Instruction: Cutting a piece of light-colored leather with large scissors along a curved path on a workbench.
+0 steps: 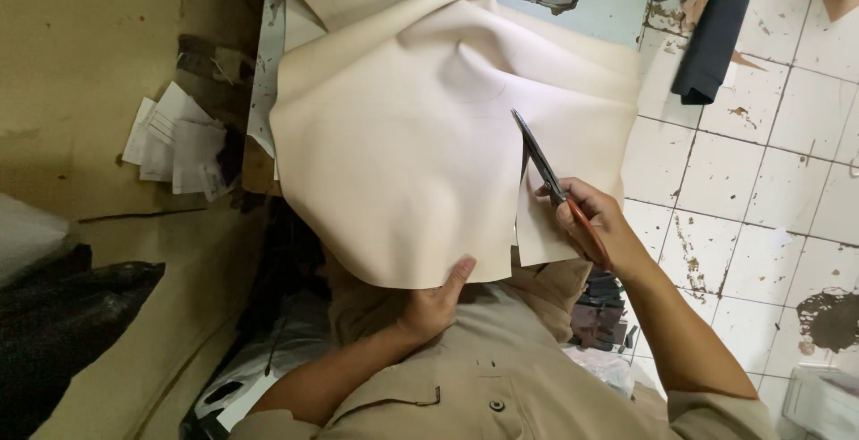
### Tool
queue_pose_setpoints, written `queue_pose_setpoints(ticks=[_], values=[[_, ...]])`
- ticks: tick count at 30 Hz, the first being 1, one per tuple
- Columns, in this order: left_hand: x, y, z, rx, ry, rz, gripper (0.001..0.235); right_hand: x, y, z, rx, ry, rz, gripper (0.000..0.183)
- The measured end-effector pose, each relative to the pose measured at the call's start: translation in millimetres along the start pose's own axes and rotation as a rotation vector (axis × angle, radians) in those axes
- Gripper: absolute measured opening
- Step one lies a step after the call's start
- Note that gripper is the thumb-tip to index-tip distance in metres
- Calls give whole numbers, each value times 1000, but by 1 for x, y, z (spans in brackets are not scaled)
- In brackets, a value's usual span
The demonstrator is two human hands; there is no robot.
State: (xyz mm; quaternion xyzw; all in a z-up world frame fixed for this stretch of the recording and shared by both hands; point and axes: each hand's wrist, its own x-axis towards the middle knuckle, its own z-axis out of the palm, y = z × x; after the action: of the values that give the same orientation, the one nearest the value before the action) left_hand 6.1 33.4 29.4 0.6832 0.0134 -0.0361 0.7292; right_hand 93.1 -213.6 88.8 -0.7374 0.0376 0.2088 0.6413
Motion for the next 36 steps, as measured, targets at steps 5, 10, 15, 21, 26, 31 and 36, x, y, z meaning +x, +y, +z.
queue_pose_setpoints(ticks=[5, 10, 15, 21, 26, 31, 36], values=[[-11, -25, 8, -7, 12, -9, 55, 6, 7, -14, -1, -39, -4, 34], [-5, -16, 7, 35, 12, 9, 57, 10, 7, -23, 35, -75, -15, 37], [-17, -40, 8, 45, 24, -43, 60, 18, 3, -44, 25, -183, -9, 36], [3, 4, -4, 13, -11, -13, 52, 49, -9, -85, -123, -362, 7, 39], [-4, -4, 6, -91, 84, -113, 23, 60, -34, -94, -121, -447, 191, 42], [-1, 0, 3, -38, 78, -87, 29, 68, -31, -111, -281, -479, 177, 40], [-6, -14, 4, -12, 40, -61, 22, 75, -42, -122, -397, -463, 303, 42]])
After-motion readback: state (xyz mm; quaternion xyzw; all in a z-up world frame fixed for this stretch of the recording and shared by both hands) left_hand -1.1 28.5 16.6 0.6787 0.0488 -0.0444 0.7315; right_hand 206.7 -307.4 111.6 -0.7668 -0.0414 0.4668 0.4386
